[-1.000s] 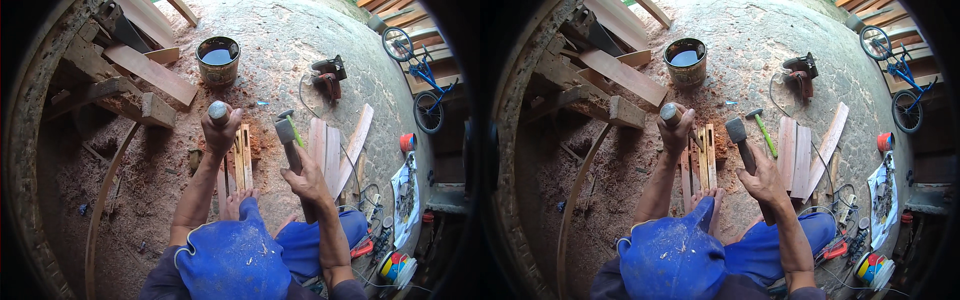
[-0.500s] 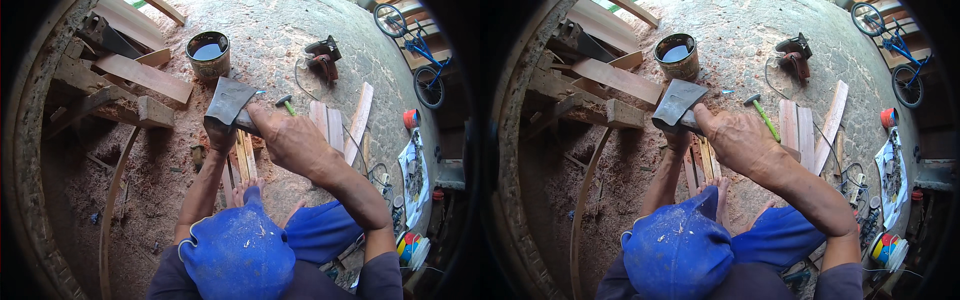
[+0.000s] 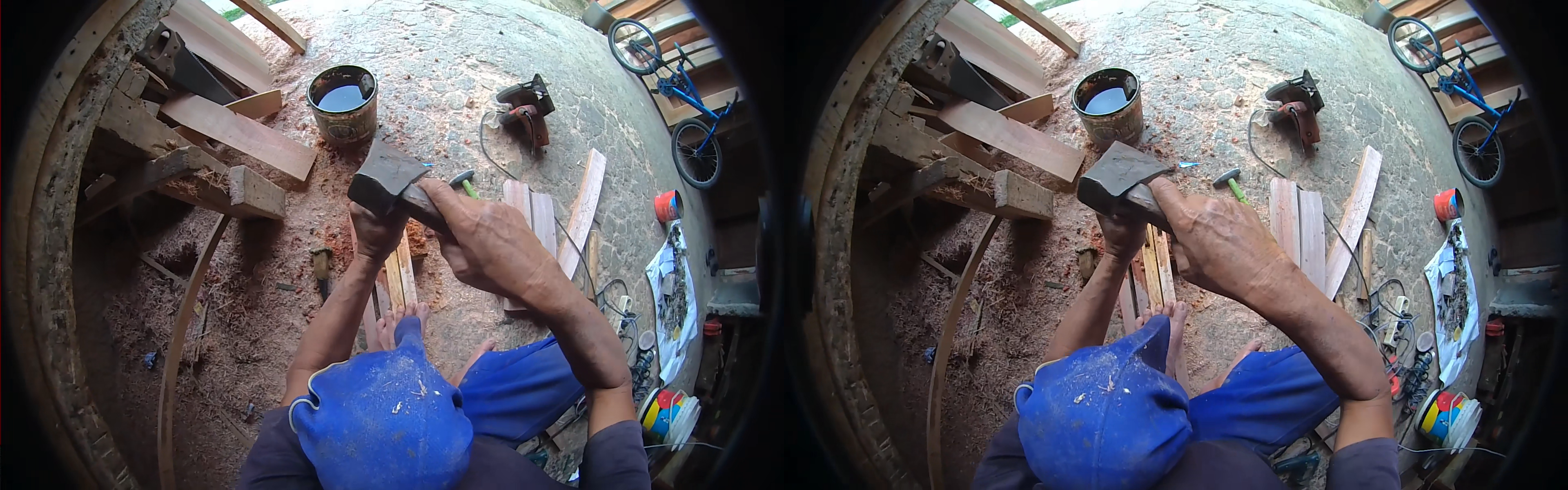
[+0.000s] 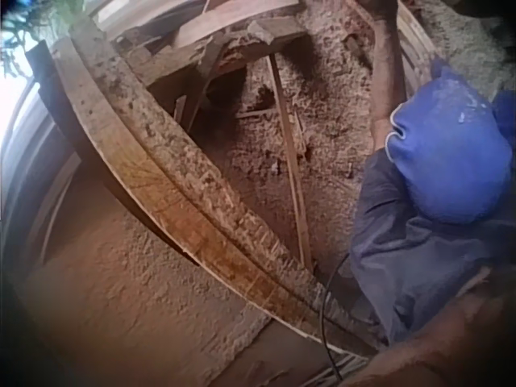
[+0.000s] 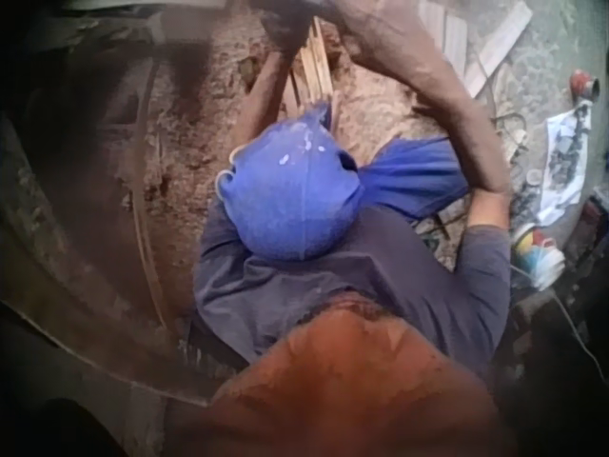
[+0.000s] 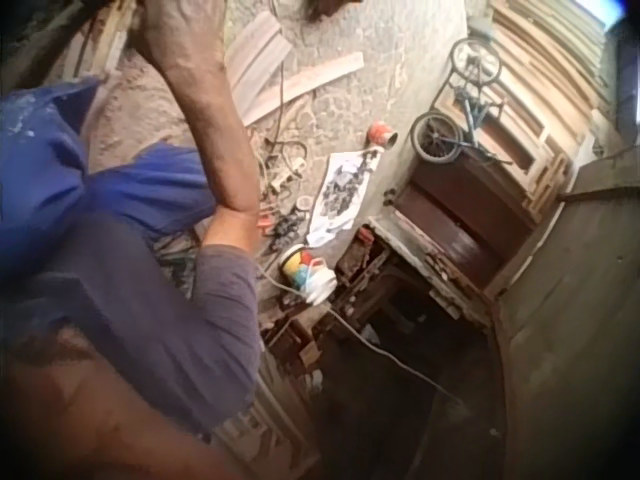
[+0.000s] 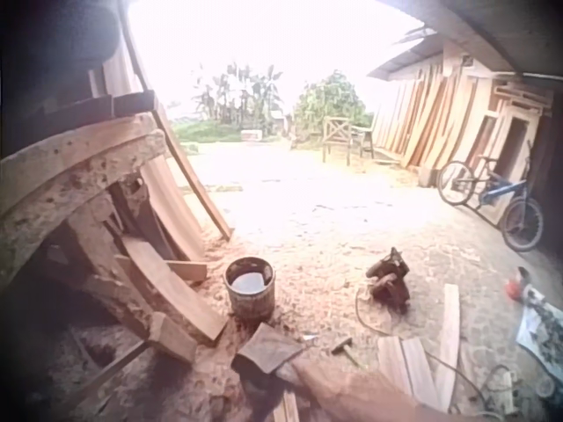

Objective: The person uses a mallet to strike an axe-head acting as a chisel to carve rectangular holes into wood pieces held between their feet.

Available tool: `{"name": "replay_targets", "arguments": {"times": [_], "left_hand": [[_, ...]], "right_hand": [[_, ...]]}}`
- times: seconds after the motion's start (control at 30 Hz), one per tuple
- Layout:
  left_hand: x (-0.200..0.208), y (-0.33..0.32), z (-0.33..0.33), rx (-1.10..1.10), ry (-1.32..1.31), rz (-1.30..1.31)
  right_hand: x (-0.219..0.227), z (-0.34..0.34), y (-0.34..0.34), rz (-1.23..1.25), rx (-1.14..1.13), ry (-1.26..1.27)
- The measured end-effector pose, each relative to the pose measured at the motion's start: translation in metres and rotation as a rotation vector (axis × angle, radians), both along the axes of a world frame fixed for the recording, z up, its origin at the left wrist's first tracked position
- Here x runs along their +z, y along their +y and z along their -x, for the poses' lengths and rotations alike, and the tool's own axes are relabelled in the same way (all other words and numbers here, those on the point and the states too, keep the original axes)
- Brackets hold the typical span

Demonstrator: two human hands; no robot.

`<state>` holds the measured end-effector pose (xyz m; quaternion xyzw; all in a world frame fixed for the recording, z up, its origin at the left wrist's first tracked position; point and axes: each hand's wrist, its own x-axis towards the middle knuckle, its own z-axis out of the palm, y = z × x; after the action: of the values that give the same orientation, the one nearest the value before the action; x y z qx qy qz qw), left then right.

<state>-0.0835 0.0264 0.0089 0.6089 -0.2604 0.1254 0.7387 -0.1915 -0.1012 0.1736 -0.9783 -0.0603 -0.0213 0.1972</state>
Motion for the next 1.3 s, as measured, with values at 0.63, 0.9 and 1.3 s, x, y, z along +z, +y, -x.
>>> {"name": "replay_targets", "arguments": {"times": [0.63, 0.9, 1.3], "left_hand": [[0.007, 0.008, 0.007, -0.080, 0.010, -0.103], [0.001, 0.033, -0.033, -0.138, 0.449, 0.106], [-0.024, 0.020, -0.024, -0.048, 0.313, -0.020]], "right_hand": [[-0.019, -0.007, 0.000, 0.078, -0.056, 0.208], [-0.044, 0.037, 0.000, -0.505, -0.299, 0.224], [-0.032, 0.042, 0.000, -0.620, -0.374, 0.248]]}}
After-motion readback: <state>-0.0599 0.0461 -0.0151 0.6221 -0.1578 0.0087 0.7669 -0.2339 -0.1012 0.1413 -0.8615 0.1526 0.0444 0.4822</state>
